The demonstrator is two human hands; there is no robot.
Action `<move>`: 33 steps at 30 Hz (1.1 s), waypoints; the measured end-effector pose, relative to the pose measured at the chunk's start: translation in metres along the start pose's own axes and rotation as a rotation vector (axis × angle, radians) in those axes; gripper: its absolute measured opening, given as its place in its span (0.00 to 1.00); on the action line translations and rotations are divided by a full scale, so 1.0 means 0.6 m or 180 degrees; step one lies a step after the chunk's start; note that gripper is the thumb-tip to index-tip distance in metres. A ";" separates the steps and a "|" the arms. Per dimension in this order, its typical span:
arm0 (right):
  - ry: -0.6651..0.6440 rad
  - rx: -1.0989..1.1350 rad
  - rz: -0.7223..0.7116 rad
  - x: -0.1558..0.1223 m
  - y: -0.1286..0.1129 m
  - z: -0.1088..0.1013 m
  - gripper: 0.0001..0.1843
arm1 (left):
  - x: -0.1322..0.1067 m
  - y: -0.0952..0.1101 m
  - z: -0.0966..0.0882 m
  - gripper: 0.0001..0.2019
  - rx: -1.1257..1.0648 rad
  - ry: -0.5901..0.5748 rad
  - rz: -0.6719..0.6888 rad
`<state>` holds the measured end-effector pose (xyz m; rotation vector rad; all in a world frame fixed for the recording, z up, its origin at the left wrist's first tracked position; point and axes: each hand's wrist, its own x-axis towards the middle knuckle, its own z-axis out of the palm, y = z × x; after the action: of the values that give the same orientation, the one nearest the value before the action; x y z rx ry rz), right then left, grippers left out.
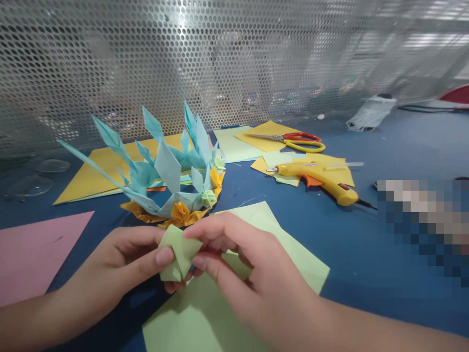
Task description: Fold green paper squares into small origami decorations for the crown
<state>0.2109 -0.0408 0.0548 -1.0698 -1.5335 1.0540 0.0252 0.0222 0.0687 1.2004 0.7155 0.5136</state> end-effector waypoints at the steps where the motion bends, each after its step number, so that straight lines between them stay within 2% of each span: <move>1: -0.0016 0.0052 0.0029 0.000 0.001 0.000 0.16 | 0.000 0.000 0.000 0.08 0.0011 -0.0012 -0.0008; 7: -0.0009 0.0116 0.0046 0.002 0.000 -0.001 0.16 | 0.000 0.000 -0.001 0.08 0.0129 0.0066 -0.0033; 13: 0.0002 0.0038 0.0026 0.003 -0.004 -0.001 0.16 | 0.001 -0.002 -0.002 0.09 0.0004 -0.0006 -0.0119; 16: 0.0046 -0.0157 -0.0065 0.006 -0.005 -0.002 0.14 | 0.001 -0.006 0.000 0.04 -0.0005 0.0035 -0.0167; 21: 0.0175 -0.0487 -0.0139 0.006 -0.007 -0.002 0.14 | -0.003 -0.012 0.000 0.04 0.0310 0.0054 -0.0106; 26: 0.0090 0.0367 0.0387 0.004 -0.008 -0.001 0.04 | -0.002 -0.016 -0.002 0.05 0.0627 0.0111 -0.0073; 30: 0.0059 0.0833 0.0905 0.012 -0.005 0.000 0.10 | -0.001 -0.016 -0.001 0.03 0.0834 0.0103 -0.0081; 33: -0.0033 0.1015 0.1042 0.015 -0.004 0.002 0.13 | 0.000 -0.011 0.001 0.03 0.0917 0.0116 -0.0116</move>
<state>0.2081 -0.0327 0.0588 -1.1092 -1.1680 1.4746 0.0253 0.0200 0.0626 1.4461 0.8617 0.4119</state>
